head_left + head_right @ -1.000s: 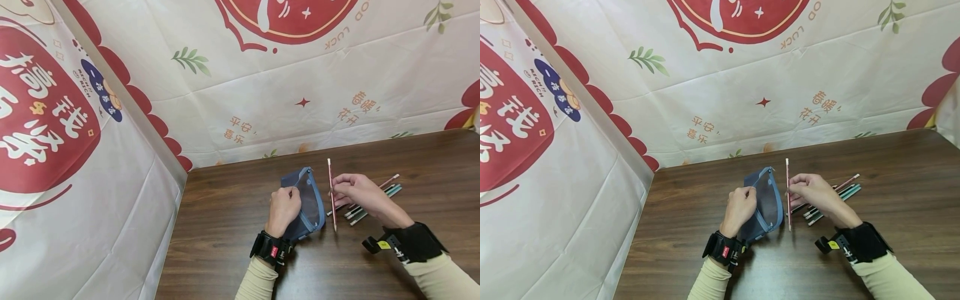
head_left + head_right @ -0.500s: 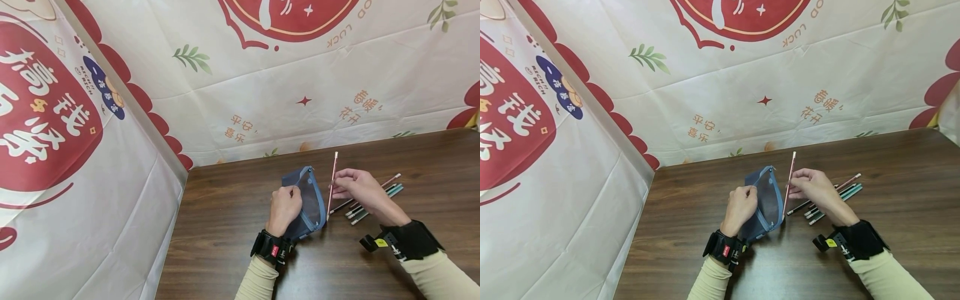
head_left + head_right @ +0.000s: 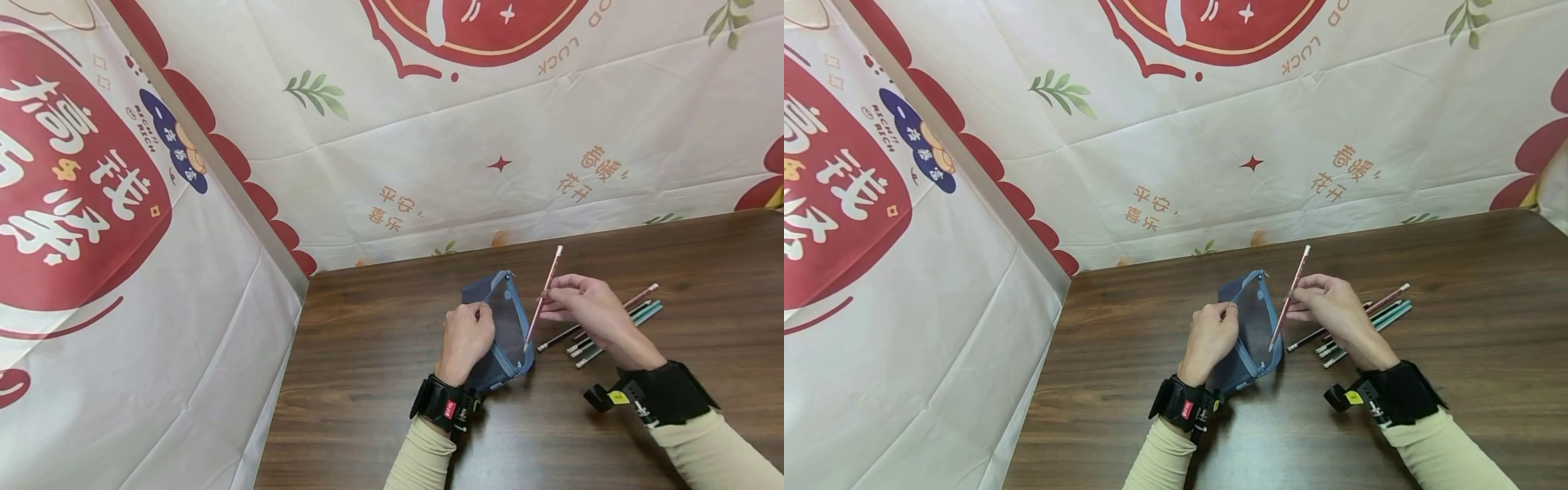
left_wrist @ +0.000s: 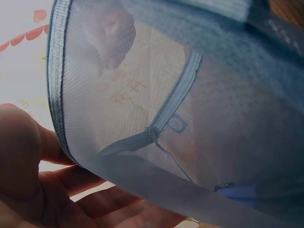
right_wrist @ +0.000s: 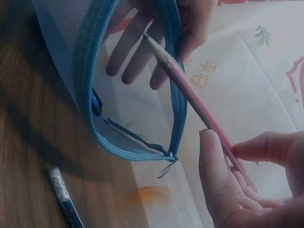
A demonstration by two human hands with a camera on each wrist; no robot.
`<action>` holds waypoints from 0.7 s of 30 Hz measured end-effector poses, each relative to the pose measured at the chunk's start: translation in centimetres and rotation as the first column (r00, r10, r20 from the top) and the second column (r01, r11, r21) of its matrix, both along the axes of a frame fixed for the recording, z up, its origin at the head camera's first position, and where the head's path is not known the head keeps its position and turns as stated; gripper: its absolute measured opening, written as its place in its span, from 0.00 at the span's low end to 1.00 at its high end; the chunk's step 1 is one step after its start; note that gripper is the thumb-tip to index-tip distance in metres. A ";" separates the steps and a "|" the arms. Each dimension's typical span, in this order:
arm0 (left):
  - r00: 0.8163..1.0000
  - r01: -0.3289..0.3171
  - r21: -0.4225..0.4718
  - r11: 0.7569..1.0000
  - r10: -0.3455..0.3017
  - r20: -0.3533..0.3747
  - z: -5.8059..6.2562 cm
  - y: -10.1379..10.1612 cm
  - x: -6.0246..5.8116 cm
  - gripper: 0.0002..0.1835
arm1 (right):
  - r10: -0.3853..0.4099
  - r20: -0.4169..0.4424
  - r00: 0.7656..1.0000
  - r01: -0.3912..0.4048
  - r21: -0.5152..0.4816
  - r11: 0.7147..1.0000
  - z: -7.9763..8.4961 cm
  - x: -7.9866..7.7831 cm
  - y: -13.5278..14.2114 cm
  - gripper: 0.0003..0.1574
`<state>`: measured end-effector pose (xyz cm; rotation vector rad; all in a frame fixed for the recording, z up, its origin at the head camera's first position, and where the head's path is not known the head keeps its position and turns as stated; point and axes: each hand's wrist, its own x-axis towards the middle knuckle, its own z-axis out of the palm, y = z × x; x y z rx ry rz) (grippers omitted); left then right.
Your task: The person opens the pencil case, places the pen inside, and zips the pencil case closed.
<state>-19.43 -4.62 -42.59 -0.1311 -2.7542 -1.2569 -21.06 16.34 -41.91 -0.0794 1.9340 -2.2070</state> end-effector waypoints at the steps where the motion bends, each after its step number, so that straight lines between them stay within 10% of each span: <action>1: 1.000 0.000 -0.001 1.000 0.000 0.001 0.0 0.0 0.0 0.23 | 0.000 0.004 1.000 0.000 0.012 1.000 0.0 0.0 -0.1 0.09; 21: 1.000 -0.022 0.013 1.000 0.022 0.012 0.1 0.2 -0.1 0.23 | 0.055 0.041 0.998 -0.064 0.252 0.966 -0.8 0.2 -2.0 0.27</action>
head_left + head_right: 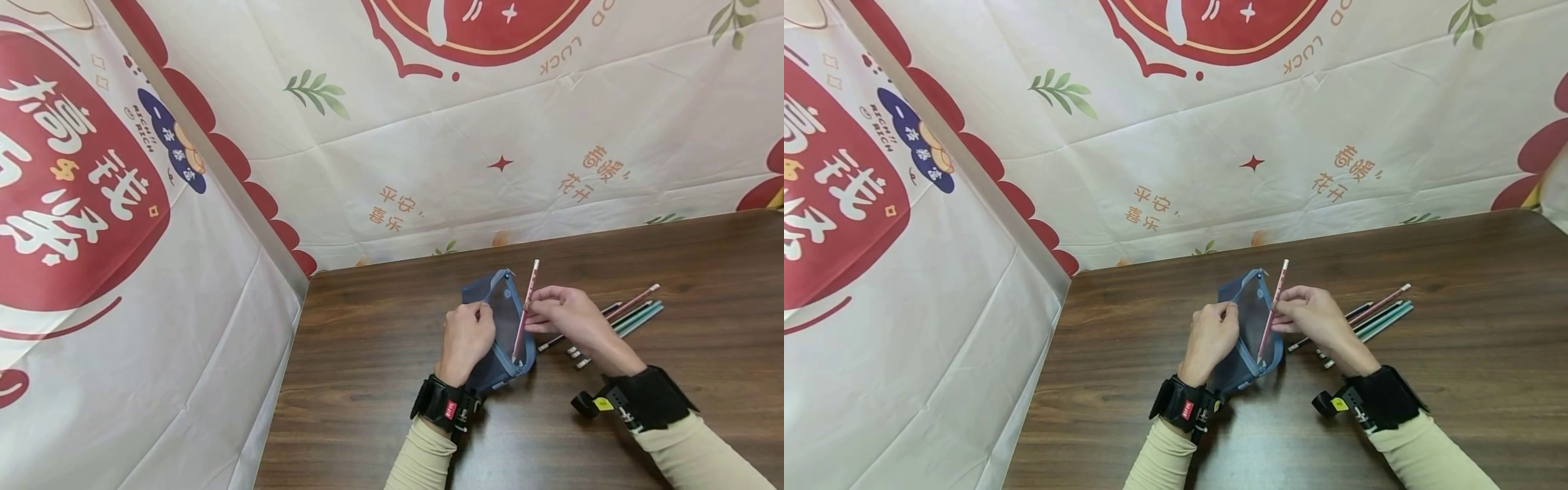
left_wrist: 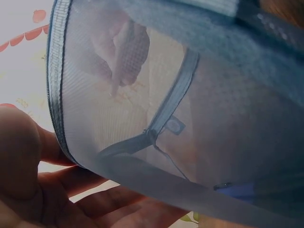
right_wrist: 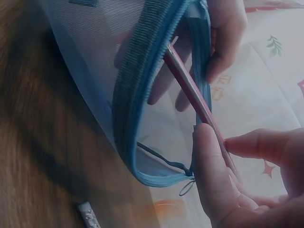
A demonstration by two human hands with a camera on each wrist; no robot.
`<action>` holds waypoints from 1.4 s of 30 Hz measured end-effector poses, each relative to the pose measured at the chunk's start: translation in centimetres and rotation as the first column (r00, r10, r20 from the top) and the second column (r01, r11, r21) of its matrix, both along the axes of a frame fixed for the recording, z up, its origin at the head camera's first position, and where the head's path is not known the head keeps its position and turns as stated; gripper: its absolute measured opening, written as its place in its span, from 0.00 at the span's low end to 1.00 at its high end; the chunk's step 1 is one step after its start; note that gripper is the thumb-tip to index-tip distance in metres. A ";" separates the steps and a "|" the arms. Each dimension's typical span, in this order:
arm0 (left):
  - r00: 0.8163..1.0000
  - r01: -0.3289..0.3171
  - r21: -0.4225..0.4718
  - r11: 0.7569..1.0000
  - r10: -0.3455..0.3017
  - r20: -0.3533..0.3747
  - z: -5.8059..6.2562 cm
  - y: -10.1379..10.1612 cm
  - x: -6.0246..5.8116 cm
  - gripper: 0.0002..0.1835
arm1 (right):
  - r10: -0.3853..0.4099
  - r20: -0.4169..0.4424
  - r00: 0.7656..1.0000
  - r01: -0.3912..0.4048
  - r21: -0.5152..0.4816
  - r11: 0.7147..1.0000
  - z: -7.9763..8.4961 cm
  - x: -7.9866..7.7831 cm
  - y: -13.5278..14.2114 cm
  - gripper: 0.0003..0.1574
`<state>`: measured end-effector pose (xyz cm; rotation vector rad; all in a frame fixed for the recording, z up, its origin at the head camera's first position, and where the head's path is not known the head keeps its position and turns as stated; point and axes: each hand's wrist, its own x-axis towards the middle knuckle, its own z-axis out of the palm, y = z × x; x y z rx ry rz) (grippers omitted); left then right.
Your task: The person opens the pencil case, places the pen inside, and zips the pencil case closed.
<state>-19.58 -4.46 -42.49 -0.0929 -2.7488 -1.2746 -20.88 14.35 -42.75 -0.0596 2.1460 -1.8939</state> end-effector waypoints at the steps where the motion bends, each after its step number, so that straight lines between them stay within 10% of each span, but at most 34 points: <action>1: 1.000 -0.002 -0.002 1.000 0.002 0.001 0.0 0.0 0.0 0.23 | 0.003 0.003 1.000 -0.003 0.003 1.000 0.0 0.0 -0.1 0.27; 42: 1.000 -0.011 0.013 1.000 0.011 -0.025 0.0 0.7 0.1 0.22 | 0.075 0.010 0.997 -0.076 0.085 0.993 -0.8 0.2 -1.8 0.24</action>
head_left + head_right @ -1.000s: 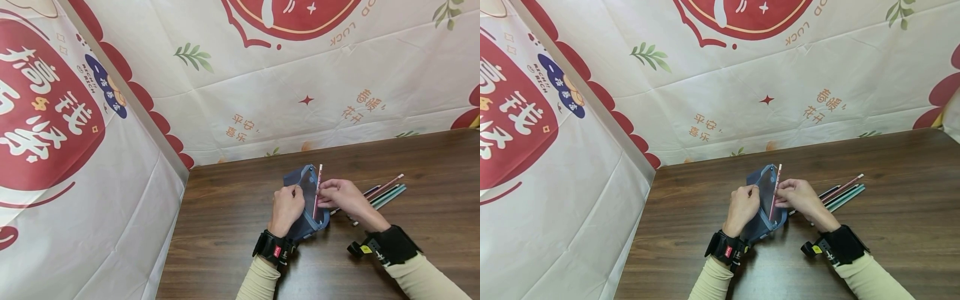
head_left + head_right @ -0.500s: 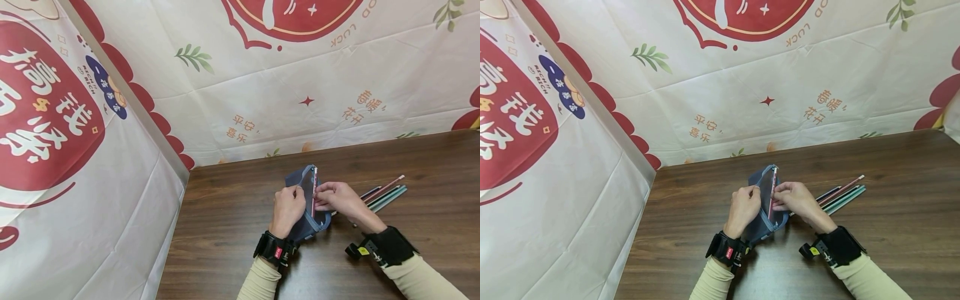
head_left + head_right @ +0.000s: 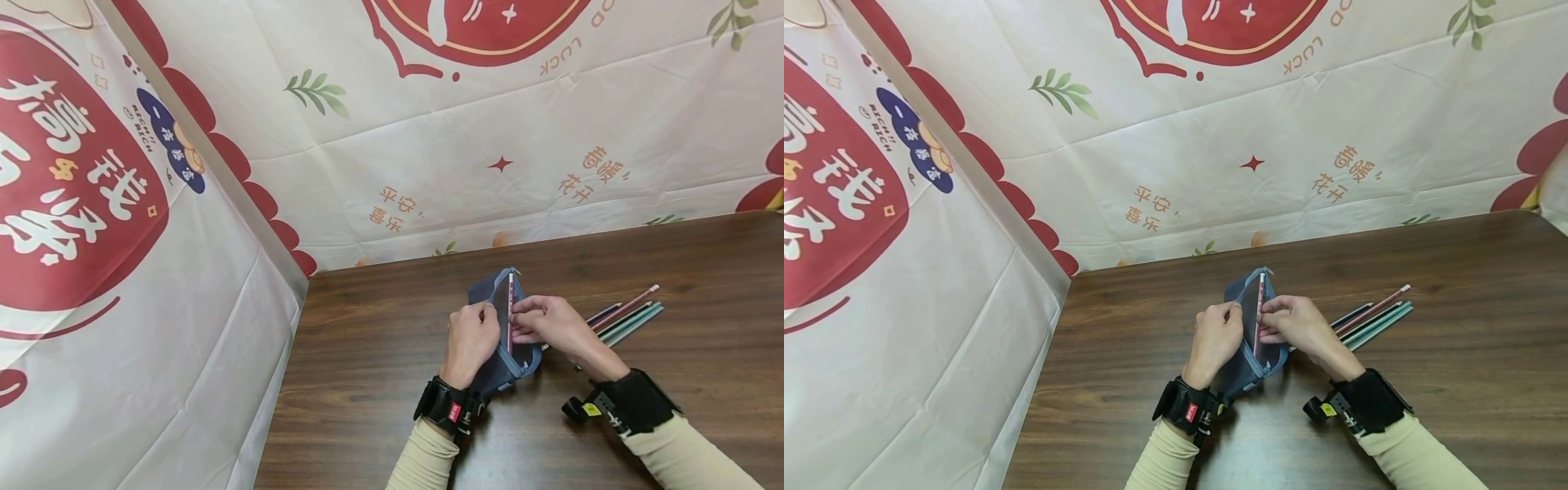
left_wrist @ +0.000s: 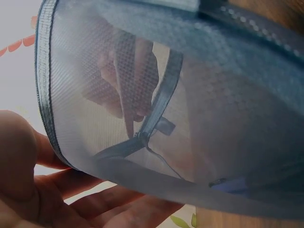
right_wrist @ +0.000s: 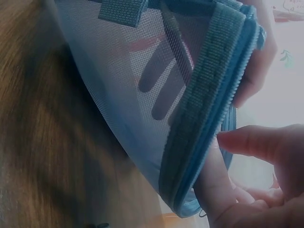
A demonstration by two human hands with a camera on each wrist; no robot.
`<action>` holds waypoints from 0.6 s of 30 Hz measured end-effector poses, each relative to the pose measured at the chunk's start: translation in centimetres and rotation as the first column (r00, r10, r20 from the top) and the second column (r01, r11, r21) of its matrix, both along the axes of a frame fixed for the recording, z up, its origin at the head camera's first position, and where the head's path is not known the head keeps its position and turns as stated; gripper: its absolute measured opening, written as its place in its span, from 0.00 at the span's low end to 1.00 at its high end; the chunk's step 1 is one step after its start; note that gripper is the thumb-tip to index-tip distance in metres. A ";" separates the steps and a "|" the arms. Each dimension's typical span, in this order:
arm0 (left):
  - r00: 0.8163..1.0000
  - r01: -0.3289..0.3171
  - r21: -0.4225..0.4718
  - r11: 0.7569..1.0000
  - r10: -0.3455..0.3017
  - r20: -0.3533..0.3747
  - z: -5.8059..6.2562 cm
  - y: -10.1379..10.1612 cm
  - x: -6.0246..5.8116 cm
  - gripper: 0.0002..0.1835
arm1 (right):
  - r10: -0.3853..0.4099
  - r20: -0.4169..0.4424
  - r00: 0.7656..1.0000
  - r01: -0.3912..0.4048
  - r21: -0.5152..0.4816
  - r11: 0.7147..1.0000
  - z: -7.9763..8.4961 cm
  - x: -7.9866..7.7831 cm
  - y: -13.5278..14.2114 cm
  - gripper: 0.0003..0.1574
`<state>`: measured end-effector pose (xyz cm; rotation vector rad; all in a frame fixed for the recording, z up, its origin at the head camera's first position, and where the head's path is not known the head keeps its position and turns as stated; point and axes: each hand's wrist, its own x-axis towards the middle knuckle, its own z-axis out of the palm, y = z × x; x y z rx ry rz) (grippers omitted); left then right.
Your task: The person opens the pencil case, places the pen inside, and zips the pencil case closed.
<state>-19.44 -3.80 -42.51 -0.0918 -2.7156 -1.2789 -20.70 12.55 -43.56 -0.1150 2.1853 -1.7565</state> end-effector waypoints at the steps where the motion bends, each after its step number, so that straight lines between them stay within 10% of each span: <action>1: 1.000 0.003 0.002 1.000 -0.003 0.002 0.0 0.0 0.0 0.23 | 0.000 0.000 1.000 0.000 0.001 1.000 0.0 0.0 0.0 0.24; 18: 1.000 -0.014 -0.019 1.000 0.014 -0.012 -0.2 0.0 0.0 0.22 | 0.036 0.000 0.999 -0.036 -0.043 0.998 0.6 0.3 0.4 0.26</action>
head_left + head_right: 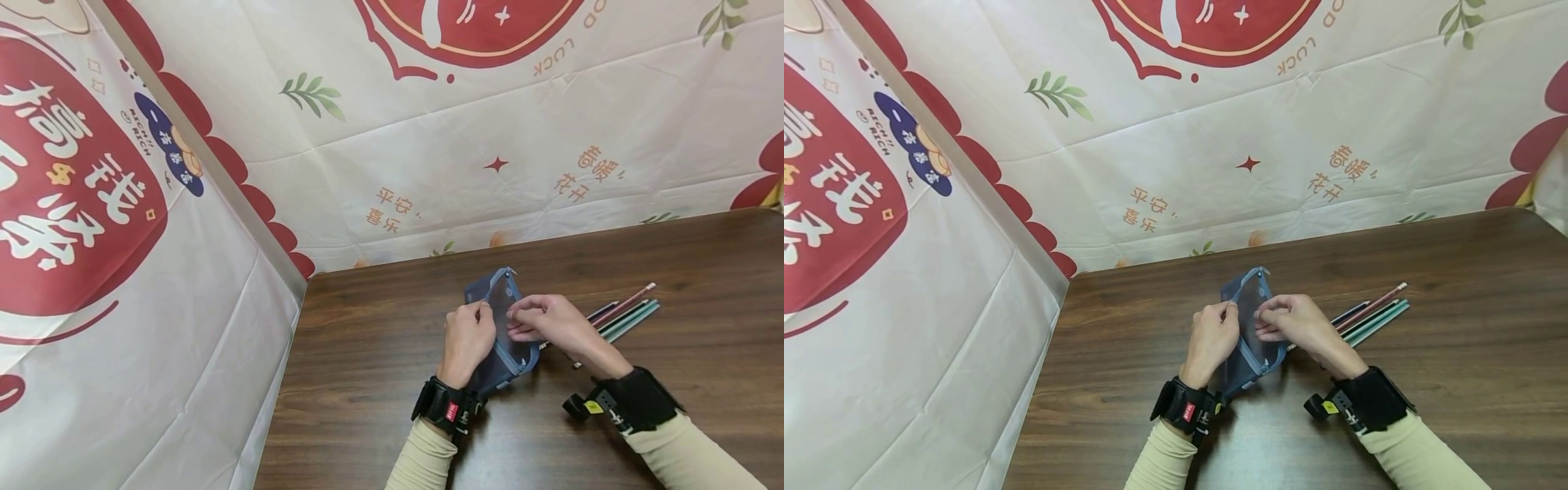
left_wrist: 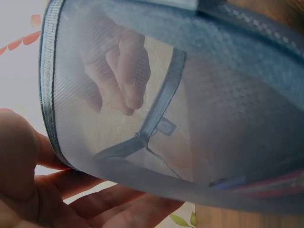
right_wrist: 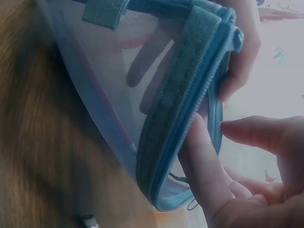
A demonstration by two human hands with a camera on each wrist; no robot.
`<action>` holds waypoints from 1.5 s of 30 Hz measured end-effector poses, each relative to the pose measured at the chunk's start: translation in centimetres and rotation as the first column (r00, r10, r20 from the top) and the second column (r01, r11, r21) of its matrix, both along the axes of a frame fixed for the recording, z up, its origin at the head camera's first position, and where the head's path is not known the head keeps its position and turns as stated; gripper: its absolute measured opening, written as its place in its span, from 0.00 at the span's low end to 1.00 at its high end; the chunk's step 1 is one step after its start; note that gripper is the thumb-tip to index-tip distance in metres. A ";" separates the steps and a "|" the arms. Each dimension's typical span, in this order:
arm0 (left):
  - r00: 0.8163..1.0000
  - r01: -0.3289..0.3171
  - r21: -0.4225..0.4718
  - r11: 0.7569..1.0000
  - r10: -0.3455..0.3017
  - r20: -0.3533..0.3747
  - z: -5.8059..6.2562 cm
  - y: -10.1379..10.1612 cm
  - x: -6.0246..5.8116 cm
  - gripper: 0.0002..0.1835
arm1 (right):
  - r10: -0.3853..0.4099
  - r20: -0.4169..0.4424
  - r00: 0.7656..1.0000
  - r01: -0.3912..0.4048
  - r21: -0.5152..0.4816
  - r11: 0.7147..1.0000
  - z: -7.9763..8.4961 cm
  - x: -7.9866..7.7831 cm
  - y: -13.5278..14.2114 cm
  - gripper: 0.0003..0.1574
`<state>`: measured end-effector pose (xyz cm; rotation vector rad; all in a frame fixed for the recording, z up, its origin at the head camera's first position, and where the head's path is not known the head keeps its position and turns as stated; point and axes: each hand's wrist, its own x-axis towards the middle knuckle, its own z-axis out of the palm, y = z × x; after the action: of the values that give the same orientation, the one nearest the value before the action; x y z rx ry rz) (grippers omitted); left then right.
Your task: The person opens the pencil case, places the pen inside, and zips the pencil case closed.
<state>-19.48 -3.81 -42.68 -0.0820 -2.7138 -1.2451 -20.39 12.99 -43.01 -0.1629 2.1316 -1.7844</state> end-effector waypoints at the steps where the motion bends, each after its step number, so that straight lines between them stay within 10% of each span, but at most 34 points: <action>1: 1.000 0.001 0.001 1.000 -0.001 0.001 0.0 0.0 0.0 0.22 | 0.000 0.001 1.000 0.000 -0.004 1.000 0.0 0.0 0.0 0.26; 30: 1.000 0.011 0.029 1.000 -0.011 -0.010 0.2 -0.4 0.0 0.23 | 0.031 -0.149 0.988 -0.016 0.101 0.995 0.9 0.9 1.9 0.23; 45: 1.000 -0.002 0.043 0.999 0.002 -0.001 0.4 -0.6 -0.1 0.23 | 0.094 -0.335 0.938 0.044 0.382 0.923 0.8 1.5 5.6 0.17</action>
<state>-19.55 -4.43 -42.27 -0.0751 -2.6841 -1.3011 -18.85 18.57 -42.25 -0.4298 2.6687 -1.3587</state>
